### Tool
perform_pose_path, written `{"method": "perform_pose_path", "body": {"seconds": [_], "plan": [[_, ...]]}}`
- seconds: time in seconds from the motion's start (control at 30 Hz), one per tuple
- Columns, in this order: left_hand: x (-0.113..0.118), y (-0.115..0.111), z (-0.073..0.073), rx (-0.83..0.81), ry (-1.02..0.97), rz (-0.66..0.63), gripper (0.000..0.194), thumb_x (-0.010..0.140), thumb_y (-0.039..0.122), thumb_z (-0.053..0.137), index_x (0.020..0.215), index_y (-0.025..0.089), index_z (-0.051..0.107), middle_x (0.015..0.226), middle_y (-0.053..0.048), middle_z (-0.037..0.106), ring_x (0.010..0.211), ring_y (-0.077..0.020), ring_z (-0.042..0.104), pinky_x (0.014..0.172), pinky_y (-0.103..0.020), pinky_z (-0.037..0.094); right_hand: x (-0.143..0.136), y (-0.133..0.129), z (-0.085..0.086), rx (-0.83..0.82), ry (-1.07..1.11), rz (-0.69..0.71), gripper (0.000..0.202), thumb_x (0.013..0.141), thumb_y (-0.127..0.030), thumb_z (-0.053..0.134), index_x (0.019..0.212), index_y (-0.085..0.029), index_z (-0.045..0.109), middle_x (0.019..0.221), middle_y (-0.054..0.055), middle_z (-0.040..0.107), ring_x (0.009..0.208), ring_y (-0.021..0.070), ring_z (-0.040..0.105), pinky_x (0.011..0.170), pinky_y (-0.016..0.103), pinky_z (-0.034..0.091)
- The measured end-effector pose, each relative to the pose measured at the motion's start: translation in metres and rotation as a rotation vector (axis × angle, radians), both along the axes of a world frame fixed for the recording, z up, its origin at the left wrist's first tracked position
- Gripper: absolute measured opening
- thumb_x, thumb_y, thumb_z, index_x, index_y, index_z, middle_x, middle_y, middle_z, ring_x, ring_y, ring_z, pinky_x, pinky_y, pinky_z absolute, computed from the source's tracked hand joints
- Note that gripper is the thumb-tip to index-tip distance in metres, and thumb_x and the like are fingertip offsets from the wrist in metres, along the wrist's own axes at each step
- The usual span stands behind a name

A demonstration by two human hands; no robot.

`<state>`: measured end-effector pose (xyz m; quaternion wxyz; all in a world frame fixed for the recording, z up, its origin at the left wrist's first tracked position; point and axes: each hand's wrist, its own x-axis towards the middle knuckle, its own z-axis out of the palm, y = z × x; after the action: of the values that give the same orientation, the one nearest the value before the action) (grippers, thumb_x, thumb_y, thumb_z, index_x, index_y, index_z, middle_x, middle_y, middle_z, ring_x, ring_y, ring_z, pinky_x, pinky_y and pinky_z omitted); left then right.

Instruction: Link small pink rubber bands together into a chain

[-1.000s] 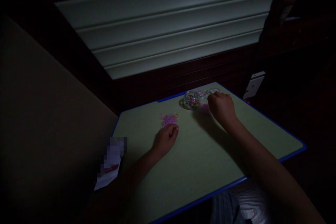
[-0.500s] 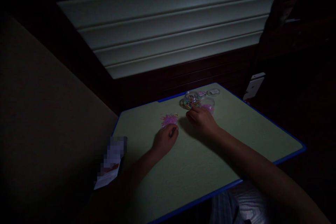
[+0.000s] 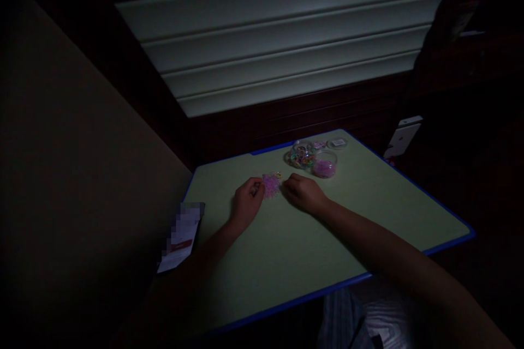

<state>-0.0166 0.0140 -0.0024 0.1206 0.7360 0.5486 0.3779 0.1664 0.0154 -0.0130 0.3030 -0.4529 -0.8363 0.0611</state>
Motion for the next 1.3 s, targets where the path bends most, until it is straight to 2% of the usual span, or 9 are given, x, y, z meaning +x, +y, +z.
{"method": "perform_pose_path", "body": {"seconds": [0.07,0.2,0.4,0.6,0.87,1.17,1.3], "plan": [[-0.005,0.003,0.002,-0.031,-0.044,0.025,0.02,0.081,0.031,0.039,0.085,0.019,0.054,0.066,0.003,0.057,0.056,-0.0079,0.051,0.052,-0.018,0.034,-0.001,-0.001,-0.001,0.014,-0.018,-0.008,0.026,0.084,-0.03,0.039,0.084,-0.015,0.06,0.079,0.006,0.055,0.066,0.0105,0.05,0.06,0.021,0.035],[-0.013,-0.001,0.002,-0.03,-0.006,0.046,0.018,0.079,0.031,0.042,0.084,0.019,0.055,0.069,0.003,0.058,0.056,-0.008,0.05,0.05,-0.018,0.032,-0.002,-0.002,0.0,0.027,-0.035,-0.02,0.027,0.084,-0.031,0.038,0.078,-0.014,0.058,0.073,0.005,0.053,0.06,0.0091,0.047,0.056,0.02,0.033],[-0.022,-0.015,-0.008,0.005,0.181,0.025,0.017,0.08,0.028,0.041,0.084,0.019,0.056,0.07,0.002,0.058,0.059,-0.0083,0.049,0.052,-0.018,0.032,-0.003,0.004,-0.003,-0.028,-0.007,-0.012,0.025,0.082,-0.031,0.041,0.079,-0.014,0.06,0.073,0.005,0.056,0.064,0.0109,0.049,0.06,0.021,0.034],[-0.023,-0.015,-0.014,0.01,0.243,-0.05,0.017,0.081,0.027,0.04,0.086,0.021,0.055,0.078,0.001,0.06,0.063,-0.0086,0.05,0.058,-0.019,0.035,-0.008,0.015,-0.01,-0.129,0.14,-0.124,0.024,0.079,-0.03,0.045,0.086,-0.014,0.061,0.077,0.006,0.06,0.066,0.0129,0.052,0.062,0.022,0.037],[-0.023,-0.019,-0.013,0.014,0.315,-0.06,0.017,0.082,0.026,0.038,0.088,0.022,0.054,0.082,0.0,0.061,0.066,-0.0099,0.052,0.061,-0.02,0.037,-0.018,0.004,-0.007,-0.105,0.101,-0.009,0.025,0.079,-0.028,0.046,0.095,-0.016,0.06,0.083,0.006,0.058,0.072,0.0134,0.053,0.066,0.023,0.038],[-0.022,-0.02,-0.013,0.012,0.313,-0.076,0.018,0.083,0.027,0.036,0.087,0.023,0.053,0.081,0.001,0.06,0.067,-0.0101,0.053,0.062,-0.02,0.038,-0.015,0.005,-0.007,-0.096,0.134,0.002,0.019,0.079,-0.023,0.045,0.087,-0.016,0.061,0.079,0.006,0.058,0.073,0.0139,0.053,0.067,0.024,0.039],[-0.022,-0.021,-0.011,0.015,0.329,-0.075,0.017,0.083,0.026,0.037,0.088,0.023,0.053,0.081,0.001,0.06,0.068,-0.0105,0.053,0.064,-0.02,0.038,-0.014,0.003,-0.005,-0.092,0.192,-0.014,0.02,0.08,-0.024,0.045,0.089,-0.016,0.061,0.08,0.006,0.059,0.073,0.0142,0.053,0.068,0.025,0.04]]}}
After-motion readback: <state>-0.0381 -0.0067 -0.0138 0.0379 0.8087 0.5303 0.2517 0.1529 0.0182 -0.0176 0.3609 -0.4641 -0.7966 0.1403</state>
